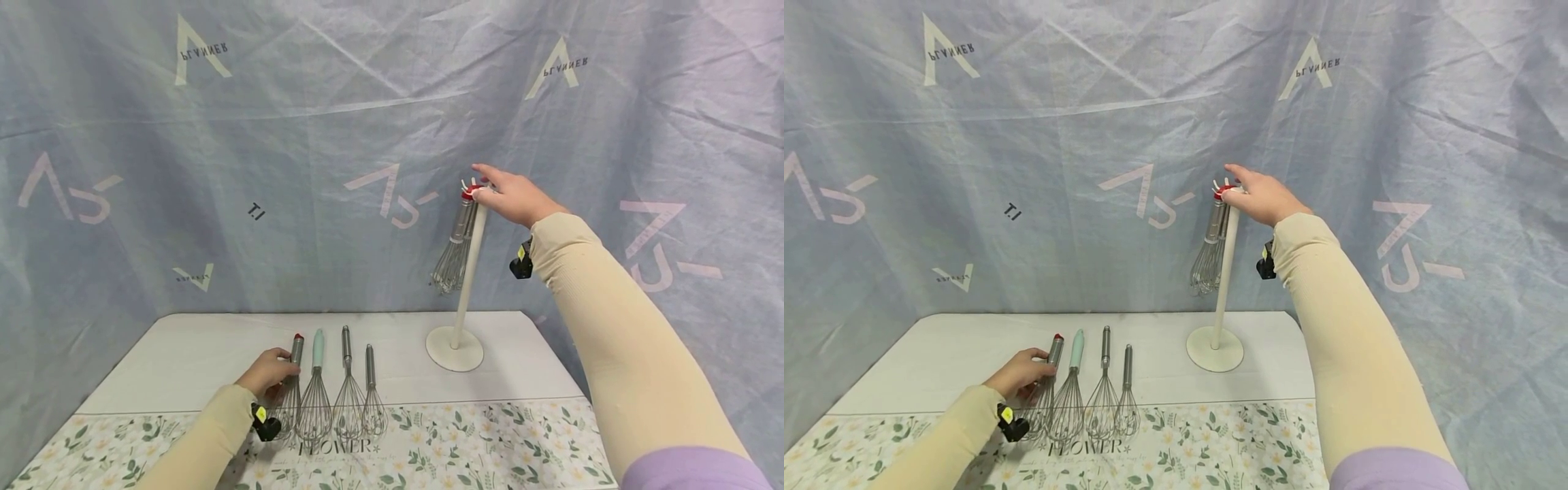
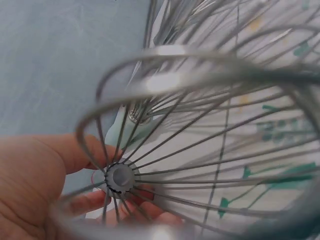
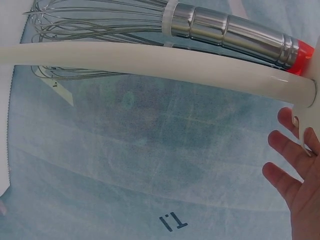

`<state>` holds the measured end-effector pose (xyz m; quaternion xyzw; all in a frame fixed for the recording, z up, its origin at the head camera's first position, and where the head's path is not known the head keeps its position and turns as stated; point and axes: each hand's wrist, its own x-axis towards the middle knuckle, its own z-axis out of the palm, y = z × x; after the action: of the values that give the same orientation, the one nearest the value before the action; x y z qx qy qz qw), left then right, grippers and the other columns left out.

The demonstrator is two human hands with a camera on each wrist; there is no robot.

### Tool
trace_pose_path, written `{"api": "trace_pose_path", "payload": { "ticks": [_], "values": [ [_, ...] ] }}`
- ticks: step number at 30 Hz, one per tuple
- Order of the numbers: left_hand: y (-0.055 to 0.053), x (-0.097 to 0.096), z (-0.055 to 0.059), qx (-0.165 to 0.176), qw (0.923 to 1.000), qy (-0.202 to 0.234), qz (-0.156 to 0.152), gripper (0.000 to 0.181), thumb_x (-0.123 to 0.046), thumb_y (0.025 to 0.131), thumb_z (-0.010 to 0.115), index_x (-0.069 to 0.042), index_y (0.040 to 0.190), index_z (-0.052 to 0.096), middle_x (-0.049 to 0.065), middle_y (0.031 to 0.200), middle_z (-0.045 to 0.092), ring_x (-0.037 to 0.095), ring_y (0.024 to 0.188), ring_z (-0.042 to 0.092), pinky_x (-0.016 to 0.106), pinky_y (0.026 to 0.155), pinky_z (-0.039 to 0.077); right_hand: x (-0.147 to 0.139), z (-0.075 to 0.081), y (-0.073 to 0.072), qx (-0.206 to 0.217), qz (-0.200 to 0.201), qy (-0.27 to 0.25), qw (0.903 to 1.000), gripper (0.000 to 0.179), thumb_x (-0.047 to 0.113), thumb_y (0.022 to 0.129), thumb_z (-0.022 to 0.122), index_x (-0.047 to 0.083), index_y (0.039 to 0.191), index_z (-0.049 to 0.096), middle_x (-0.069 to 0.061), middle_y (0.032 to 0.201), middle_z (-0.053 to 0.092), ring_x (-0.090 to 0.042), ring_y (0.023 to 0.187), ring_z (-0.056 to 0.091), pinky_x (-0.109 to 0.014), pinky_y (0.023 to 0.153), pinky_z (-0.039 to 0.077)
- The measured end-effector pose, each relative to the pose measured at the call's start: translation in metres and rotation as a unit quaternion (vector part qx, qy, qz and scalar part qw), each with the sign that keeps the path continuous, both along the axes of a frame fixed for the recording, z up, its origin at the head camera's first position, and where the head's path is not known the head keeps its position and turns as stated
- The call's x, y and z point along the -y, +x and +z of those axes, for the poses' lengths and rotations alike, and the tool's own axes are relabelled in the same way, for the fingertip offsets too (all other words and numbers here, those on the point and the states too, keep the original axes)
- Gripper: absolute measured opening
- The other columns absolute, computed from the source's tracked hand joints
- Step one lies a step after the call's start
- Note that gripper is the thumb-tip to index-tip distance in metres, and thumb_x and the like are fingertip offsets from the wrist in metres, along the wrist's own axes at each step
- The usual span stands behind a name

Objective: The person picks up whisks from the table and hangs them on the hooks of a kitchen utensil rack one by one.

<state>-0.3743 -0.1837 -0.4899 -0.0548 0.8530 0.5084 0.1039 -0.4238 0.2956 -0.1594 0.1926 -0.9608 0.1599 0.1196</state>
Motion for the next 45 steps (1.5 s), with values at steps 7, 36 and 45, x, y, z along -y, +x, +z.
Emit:
{"api": "trace_pose_path", "payload": {
  "ticks": [7, 36, 45],
  "values": [
    [-0.003, 0.003, 0.003, -0.001, 1.0, 0.0, 0.001, 0.056, -0.013, 0.094, 0.064, 0.007, 0.143, 0.042, 0.024, 0.102, 0.064, 0.028, 0.067, 0.06, 0.038, 0.051, 0.052, 0.001, -0.001, -0.001, 0.002, 0.0, -0.003, 1.0, 0.07, 0.048, 0.101, 0.037, 0.024, 0.164, 0.017, -0.018, 0.16, 0.035, -0.044, 0.14, 0.039, -0.062, 0.108, 0.035],
    [-0.015, -0.018, 0.065, -0.1, 0.9948, 0.003, -0.022, 0.064, -0.016, 0.097, 0.066, -0.008, 0.153, 0.037, 0.021, 0.108, 0.061, 0.037, 0.079, 0.07, 0.04, 0.055, 0.056, -0.002, -0.002, -0.002, 0.001, -0.002, -0.003, 1.0, 0.07, 0.049, 0.102, 0.037, 0.025, 0.164, 0.016, -0.017, 0.16, 0.035, -0.043, 0.14, 0.04, -0.063, 0.107, 0.036],
    [-0.017, -0.029, 0.084, -0.126, 0.9913, -0.004, -0.035, 0.065, -0.017, 0.097, 0.067, -0.011, 0.153, 0.036, 0.021, 0.114, 0.066, 0.032, 0.082, 0.071, 0.04, 0.059, 0.056, -0.002, -0.002, -0.004, -0.004, 0.001, -0.003, 1.0, 0.07, 0.048, 0.101, 0.038, 0.023, 0.164, 0.018, -0.018, 0.158, 0.037, -0.043, 0.139, 0.041, -0.062, 0.108, 0.036]
  ]
}}
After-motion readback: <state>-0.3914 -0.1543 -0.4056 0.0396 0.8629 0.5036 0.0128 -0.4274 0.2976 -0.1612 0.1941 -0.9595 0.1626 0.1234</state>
